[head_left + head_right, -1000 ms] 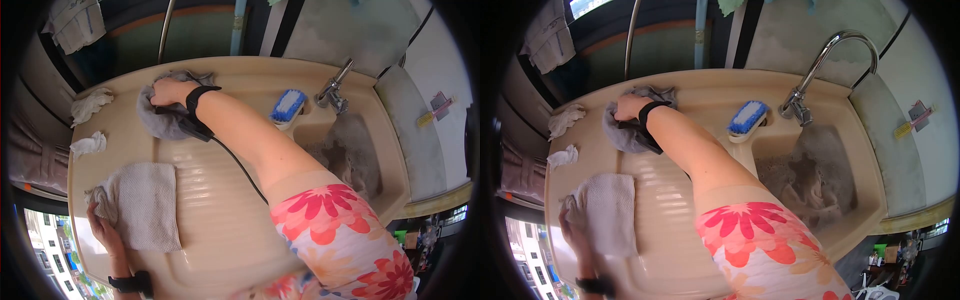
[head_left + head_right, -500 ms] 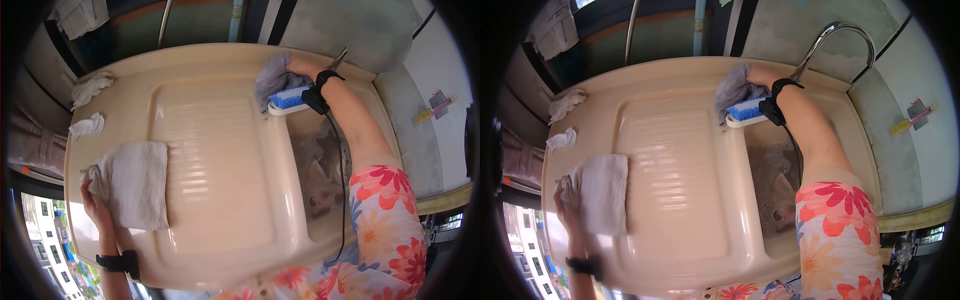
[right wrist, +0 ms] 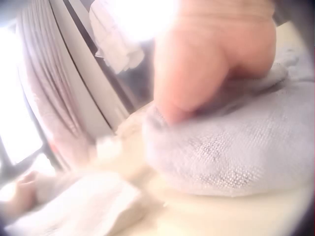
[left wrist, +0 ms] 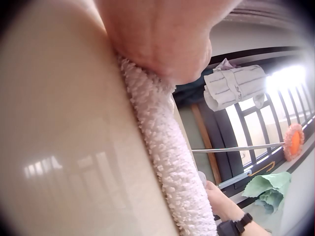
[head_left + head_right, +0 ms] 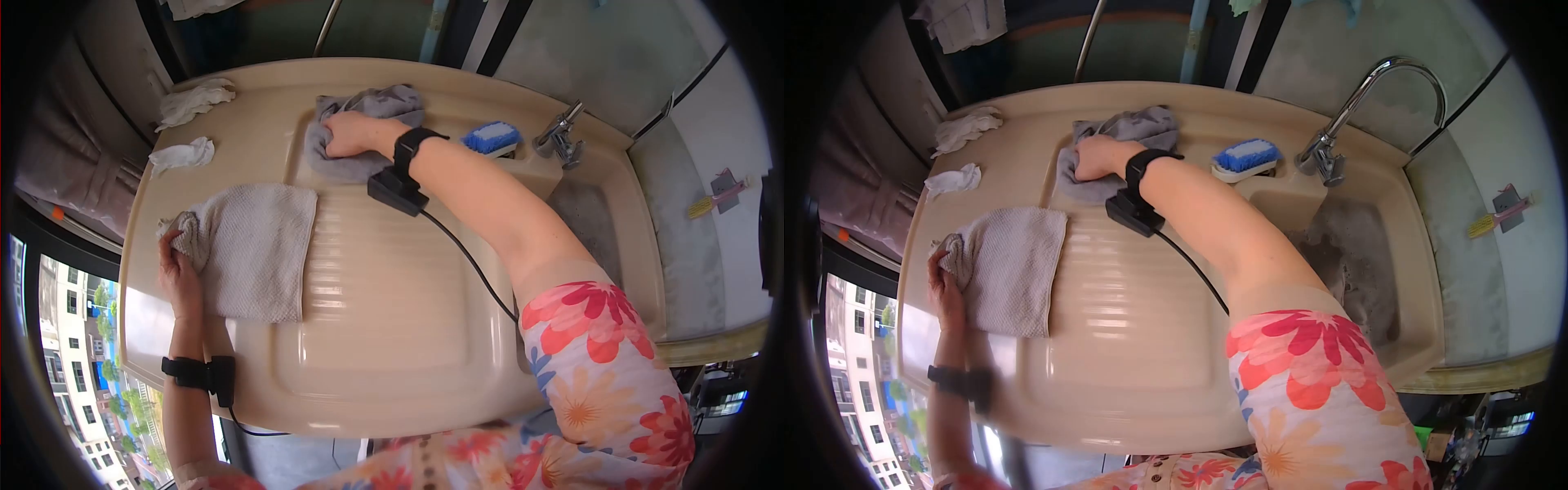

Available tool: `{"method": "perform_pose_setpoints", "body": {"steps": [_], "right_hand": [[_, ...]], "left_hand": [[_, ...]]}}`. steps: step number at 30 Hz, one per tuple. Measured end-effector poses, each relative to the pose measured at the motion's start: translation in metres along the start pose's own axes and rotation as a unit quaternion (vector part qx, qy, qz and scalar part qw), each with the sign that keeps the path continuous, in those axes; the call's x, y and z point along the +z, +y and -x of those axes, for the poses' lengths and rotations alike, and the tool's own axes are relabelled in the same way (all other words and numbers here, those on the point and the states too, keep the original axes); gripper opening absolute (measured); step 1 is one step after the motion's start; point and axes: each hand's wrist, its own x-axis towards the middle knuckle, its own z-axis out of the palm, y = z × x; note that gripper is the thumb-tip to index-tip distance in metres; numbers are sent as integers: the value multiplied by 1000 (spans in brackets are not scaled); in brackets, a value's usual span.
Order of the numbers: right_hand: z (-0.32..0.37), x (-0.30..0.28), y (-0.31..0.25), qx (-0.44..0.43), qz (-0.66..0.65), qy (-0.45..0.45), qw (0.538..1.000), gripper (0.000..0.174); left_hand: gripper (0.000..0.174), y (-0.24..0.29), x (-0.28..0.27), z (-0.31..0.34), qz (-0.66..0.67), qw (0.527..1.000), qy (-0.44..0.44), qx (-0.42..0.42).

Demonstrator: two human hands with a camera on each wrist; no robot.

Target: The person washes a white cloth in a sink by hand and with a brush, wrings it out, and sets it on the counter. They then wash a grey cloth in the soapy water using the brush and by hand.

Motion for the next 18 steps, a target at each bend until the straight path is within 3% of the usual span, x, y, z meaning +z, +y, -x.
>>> {"method": "perform_pose_setpoints", "body": {"steps": [4,5,7,9,10,12,15,16,18], "right_hand": [[84,1,-38,-75,-37,-50,995,39],[107,-1,-45,-87,-30,-115,989,44],[161,-2,-53,-135,-26,-153,979,50],[196,-16,-60,-164,-8,-258,952,56],[204,-28,-63,-170,-6,-257,951,56],[212,-52,-70,-201,-52,-371,905,60],[189,-69,-118,-161,51,-296,940,67],[180,-47,-130,-184,55,-207,959,64],[168,-19,-172,-180,12,-204,962,54]], "left_hand": [[26,0,2,-1,-10,1000,11,-15],[26,2,0,-2,-10,1000,18,-16],[26,8,-4,-3,-2,995,-36,-91],[26,-2,-2,-6,-5,996,-27,-89],[26,-13,1,-9,63,995,-40,-73],[26,-22,-3,-15,178,978,-77,-71],[28,-2,-16,-21,192,964,-131,-132],[28,6,-20,-23,199,955,-148,-162],[28,9,-23,-28,193,953,-159,-174]]}}
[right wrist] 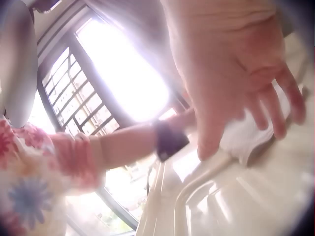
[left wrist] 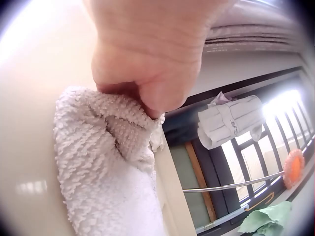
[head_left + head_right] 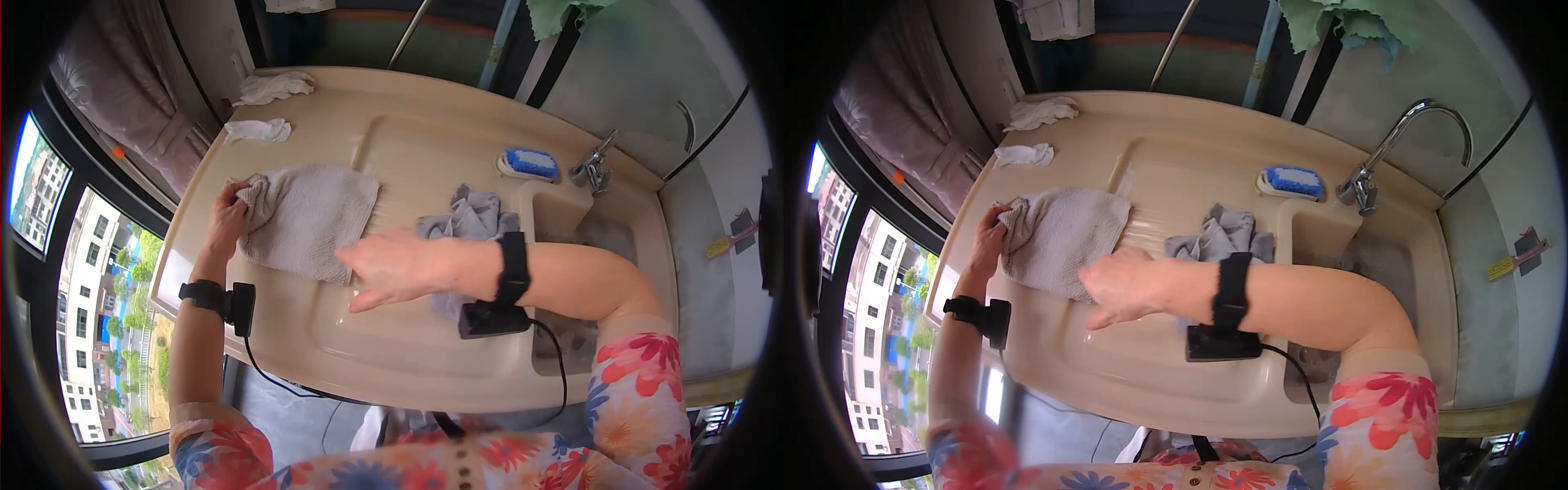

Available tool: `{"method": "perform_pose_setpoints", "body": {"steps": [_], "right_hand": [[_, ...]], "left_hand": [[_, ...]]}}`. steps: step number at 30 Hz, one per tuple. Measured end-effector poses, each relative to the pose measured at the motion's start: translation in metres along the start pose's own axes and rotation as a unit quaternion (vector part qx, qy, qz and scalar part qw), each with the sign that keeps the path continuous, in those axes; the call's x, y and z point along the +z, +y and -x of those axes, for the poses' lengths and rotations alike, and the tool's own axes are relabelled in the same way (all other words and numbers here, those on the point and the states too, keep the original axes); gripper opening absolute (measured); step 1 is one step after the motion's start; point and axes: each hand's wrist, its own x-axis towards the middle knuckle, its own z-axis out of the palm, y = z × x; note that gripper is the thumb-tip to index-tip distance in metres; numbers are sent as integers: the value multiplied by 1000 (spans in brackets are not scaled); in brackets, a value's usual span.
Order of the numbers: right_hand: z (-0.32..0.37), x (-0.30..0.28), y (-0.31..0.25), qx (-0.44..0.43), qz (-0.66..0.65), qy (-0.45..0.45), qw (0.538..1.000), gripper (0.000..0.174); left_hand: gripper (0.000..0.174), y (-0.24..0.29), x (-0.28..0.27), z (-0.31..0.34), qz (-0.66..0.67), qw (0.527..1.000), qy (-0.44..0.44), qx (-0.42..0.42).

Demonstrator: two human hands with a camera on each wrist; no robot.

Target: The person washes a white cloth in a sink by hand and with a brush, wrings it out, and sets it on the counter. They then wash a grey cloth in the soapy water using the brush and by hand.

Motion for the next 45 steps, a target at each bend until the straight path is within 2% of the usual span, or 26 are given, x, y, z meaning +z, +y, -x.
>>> {"method": "perform_pose_setpoints", "body": {"steps": [1,3,4,7,9,11,13,15,17,18,20,22,24,25,27,29,30,32,33,35,37,39,40,42,43,45], "right_hand": [[-16,17,-2,-6,-7,-2,1000,54],[-51,61,5,-21,104,172,979,37],[-56,67,5,-35,122,215,968,27],[-59,67,17,-59,154,216,962,25],[-61,48,25,-35,139,226,964,18],[-46,15,28,-14,61,293,954,17],[-14,-40,29,48,-68,247,965,17],[15,-72,43,75,-305,258,914,13],[43,-103,42,108,-404,260,870,13],[53,-112,49,108,-403,263,870,13],[67,-125,65,123,-428,207,871,13],[72,-127,93,156,-419,199,872,13],[74,-129,123,218,-407,213,861,11],[76,-137,135,218,-407,214,861,11],[78,-155,159,238,-350,343,839,12],[75,-175,184,195,-274,442,832,13],[70,-182,193,187,-231,483,824,16],[52,-186,230,179,-214,505,817,18],[40,-179,249,171,-199,525,810,19],[14,-152,279,227,-188,510,808,22],[-16,-116,301,298,-42,465,833,25],[-37,-83,308,294,-32,411,862,29],[-39,-76,311,297,-35,408,862,29],[-43,-66,315,259,15,321,911,30],[-41,-73,301,259,15,317,912,30],[-34,-96,279,376,25,260,889,37]], "left_hand": [[27,-3,-4,-2,0,1000,-14,-19],[26,-8,-10,-6,4,999,-23,-31],[26,-3,-10,-4,34,998,-44,-29],[25,3,-23,-5,96,991,-87,-35],[23,12,-37,-14,37,990,-134,-33],[26,38,-59,-13,-42,995,-93,-5],[26,48,-93,-21,-54,997,-58,24],[27,81,-112,-13,-52,998,-17,40],[27,109,-117,-10,-31,996,-65,54],[26,123,-114,-9,-48,994,-80,48],[25,139,-97,-11,-66,993,-93,45],[23,149,-76,-26,-139,974,-179,-16],[22,158,-46,-46,-155,973,-169,14],[21,161,-33,-60,-167,972,-159,40],[22,168,-12,-95,-115,980,-117,115],[25,180,15,-126,-64,976,-41,205],[25,181,28,-145,-63,976,-41,206],[26,173,54,-182,27,961,20,273],[26,158,64,-202,27,962,19,271],[28,118,79,-238,-123,960,60,243],[26,84,101,-231,-247,949,106,166],[28,47,111,-230,-420,895,42,145],[28,33,114,-228,-421,895,37,144],[33,10,118,-224,-458,883,-22,104],[33,2,119,-220,-456,884,-24,101],[41,-5,121,-215,-508,840,58,179]]}}
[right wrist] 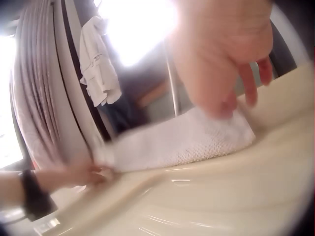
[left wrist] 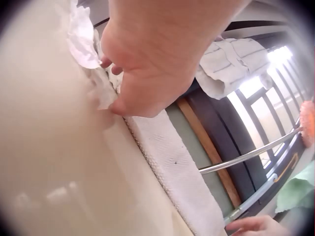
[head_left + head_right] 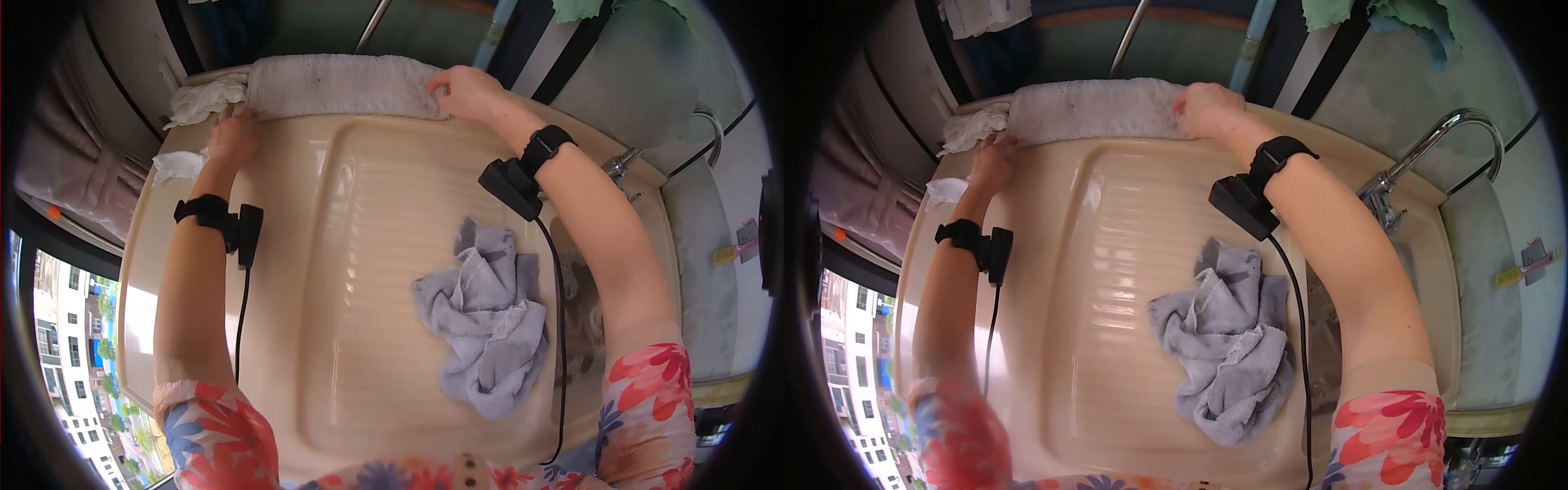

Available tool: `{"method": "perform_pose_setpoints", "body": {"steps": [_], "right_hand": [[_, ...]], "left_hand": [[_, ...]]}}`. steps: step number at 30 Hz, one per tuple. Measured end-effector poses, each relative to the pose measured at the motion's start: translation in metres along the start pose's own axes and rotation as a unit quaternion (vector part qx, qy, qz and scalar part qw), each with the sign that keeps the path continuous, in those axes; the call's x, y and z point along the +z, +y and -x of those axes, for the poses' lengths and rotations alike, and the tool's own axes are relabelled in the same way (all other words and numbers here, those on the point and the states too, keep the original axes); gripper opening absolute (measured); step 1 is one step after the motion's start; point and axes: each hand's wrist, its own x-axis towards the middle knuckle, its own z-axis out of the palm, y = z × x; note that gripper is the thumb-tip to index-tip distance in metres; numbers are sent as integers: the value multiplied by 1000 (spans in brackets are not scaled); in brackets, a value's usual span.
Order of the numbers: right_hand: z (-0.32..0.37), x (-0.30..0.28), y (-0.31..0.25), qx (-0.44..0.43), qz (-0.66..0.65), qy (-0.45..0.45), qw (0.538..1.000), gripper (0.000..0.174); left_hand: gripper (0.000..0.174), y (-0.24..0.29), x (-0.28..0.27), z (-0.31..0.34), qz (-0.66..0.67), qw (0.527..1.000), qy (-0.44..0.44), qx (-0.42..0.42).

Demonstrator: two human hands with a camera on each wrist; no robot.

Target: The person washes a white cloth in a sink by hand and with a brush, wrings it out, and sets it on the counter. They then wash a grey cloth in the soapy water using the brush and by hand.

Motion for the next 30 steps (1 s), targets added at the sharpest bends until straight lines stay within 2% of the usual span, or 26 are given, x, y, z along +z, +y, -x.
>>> {"method": "perform_pose_setpoints", "body": {"steps": [1,3,4,6,7,9,10,12,15,16,18,19,21,22,23,24,25,26,27,28,29,30], "right_hand": [[-2,-1,-5,-1,2,-1,1000,37],[-9,0,-19,-76,93,34,992,52],[-16,7,-23,-78,91,34,992,52],[-30,24,-33,-68,66,22,995,65],[-35,26,-34,-71,63,20,995,65],[-41,30,-33,-62,73,15,995,68],[-44,31,-33,-62,76,10,995,68],[-45,28,-34,-61,77,0,995,71],[-27,22,-36,-72,109,14,991,68],[-15,18,-36,-71,112,15,991,68],[13,6,-28,-133,150,-72,977,57],[24,1,-17,-128,154,-73,977,57],[50,-12,9,-202,54,-96,973,45],[72,-24,13,-194,57,-96,975,45],[99,-38,19,-181,42,-108,977,42],[128,-53,21,-166,27,-121,978,39],[159,-65,23,-148,28,-122,981,39],[192,-74,25,-98,19,-169,981,38],[223,-79,32,-45,8,-215,976,37],[253,-78,45,-20,5,-219,975,37],[281,-76,58,-3,-4,-251,968,39],[307,-76,66,13,-14,-282,959,40]], "left_hand": [[41,6,-10,6,1,1000,0,-2],[43,18,-31,16,-46,991,-126,31],[43,22,-32,25,-48,990,-126,29],[48,22,-33,42,-17,977,-190,97],[48,18,-34,42,-20,977,-192,94],[54,14,-36,41,3,971,-182,154],[54,17,-41,41,7,971,-186,153],[57,26,-51,36,-4,960,-247,133],[61,21,-50,32,5,958,-256,133],[61,22,-51,31,8,958,-254,134],[49,27,-52,29,-23,958,-257,123],[49,29,-53,28,-19,958,-256,127],[32,30,-57,26,-131,924,-261,248],[32,30,-57,25,-127,923,-259,256],[26,30,-57,24,-169,902,-264,297],[21,32,-55,24,-209,877,-267,339],[22,35,-58,25,-254,847,-263,387],[24,38,-55,27,-296,810,-257,437],[29,21,-38,21,-262,820,-226,457],[35,15,-21,17,-226,827,-197,475],[44,41,-43,39,-68,913,-213,341],[55,63,-80,65,91,951,-226,188]]}}
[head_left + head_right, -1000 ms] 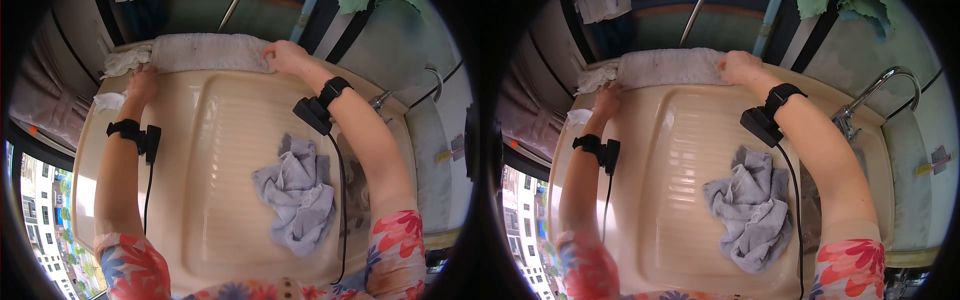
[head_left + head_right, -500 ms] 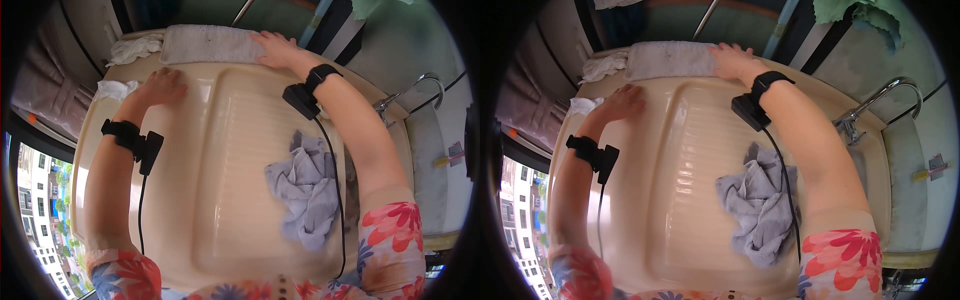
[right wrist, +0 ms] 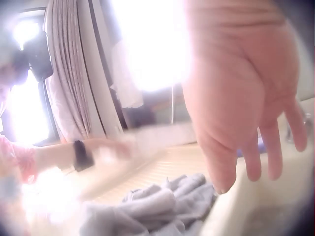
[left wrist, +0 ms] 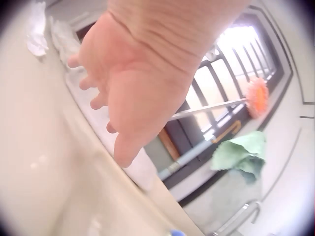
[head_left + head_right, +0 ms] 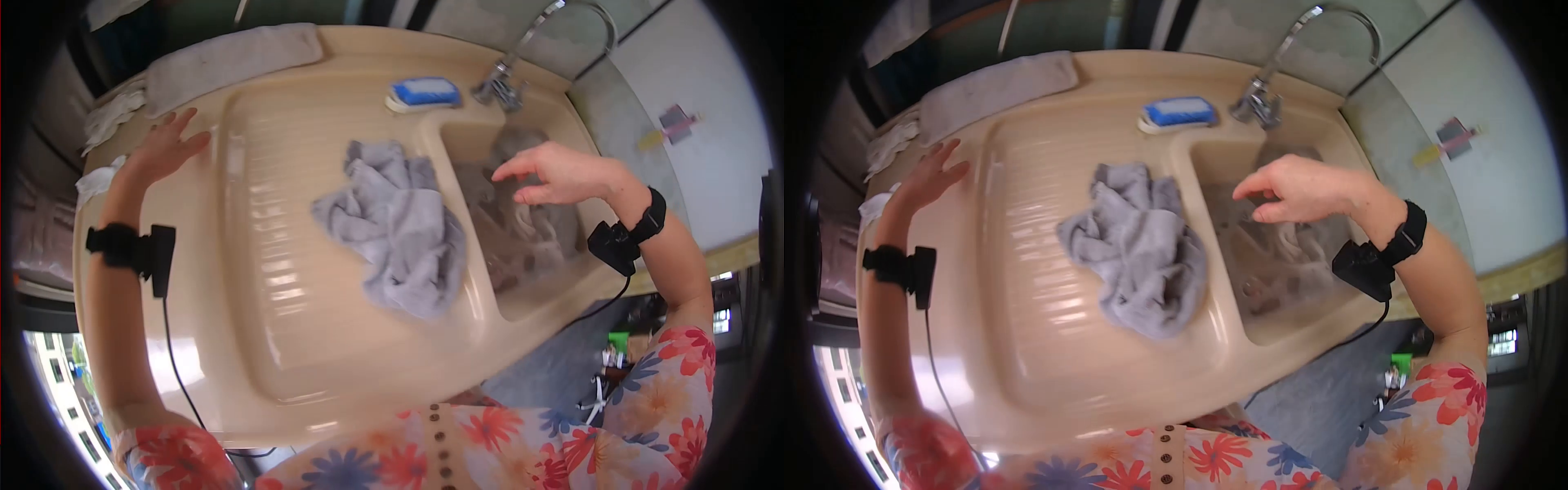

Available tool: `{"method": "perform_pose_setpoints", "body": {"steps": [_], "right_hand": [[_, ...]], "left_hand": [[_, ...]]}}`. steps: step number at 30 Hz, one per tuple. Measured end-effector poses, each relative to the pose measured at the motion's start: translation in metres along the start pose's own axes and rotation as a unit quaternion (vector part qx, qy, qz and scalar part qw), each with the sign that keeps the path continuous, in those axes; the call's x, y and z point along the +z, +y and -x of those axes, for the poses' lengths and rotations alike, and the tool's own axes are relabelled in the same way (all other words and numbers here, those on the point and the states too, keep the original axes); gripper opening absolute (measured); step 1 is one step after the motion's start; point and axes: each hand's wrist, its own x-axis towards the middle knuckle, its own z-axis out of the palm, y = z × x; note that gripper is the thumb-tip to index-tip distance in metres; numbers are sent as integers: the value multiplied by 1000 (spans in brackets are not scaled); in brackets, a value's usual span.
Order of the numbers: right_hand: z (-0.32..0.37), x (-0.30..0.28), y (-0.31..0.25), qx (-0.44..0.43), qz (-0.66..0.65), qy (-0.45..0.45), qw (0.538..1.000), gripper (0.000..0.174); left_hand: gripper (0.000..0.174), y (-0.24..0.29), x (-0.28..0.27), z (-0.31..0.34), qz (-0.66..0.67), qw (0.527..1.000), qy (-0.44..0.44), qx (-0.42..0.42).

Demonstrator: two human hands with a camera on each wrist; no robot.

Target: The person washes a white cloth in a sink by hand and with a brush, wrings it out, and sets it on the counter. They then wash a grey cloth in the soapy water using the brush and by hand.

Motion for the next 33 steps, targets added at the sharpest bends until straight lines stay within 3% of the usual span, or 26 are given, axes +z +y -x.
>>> {"method": "perform_pose_setpoints", "body": {"steps": [2,4,8,9,11,13,15,17,19,21,23,24,26,28,29,30,32,33], "right_hand": [[34,29,22,74,-30,-25,997,43],[59,65,74,100,-58,-40,992,43],[80,112,170,145,-50,-79,985,62],[78,125,195,146,-51,-79,985,62],[75,149,245,118,-39,-40,991,79],[69,155,250,166,-53,-78,982,90],[51,186,278,129,-66,-64,987,94],[50,181,244,154,-134,-119,972,92],[20,213,259,66,-140,-152,976,70],[14,212,270,27,-128,-171,977,60],[33,197,276,7,-288,-138,948,42],[32,192,299,33,-358,-127,924,41],[46,177,327,99,-332,-71,935,39],[57,179,339,139,-179,-83,970,39],[44,200,363,72,-50,-89,992,48],[51,191,349,73,-49,-89,992,48],[75,156,291,-13,-112,56,992,60],[78,147,268,-92,-228,90,965,61]], "left_hand": [[72,42,-5,18,5,997,-24,76],[71,103,-7,52,50,987,-49,142],[80,196,11,107,80,959,-122,244],[80,211,21,118,79,959,-122,245],[77,247,35,134,81,957,-155,231],[74,267,43,147,92,966,-141,195],[66,289,45,151,183,966,-103,153],[63,294,47,151,177,970,-94,138],[59,292,49,151,175,975,-74,111],[54,285,52,148,390,920,-31,-9],[50,285,34,154,444,895,28,-20],[49,289,27,153,468,881,57,-36],[48,310,19,149,467,879,93,-1],[45,336,16,139,478,868,119,61],[44,353,17,130,490,861,109,82],[43,378,18,122,508,849,113,94],[40,420,24,103,533,835,96,101],[38,439,30,94,544,826,99,108]]}}
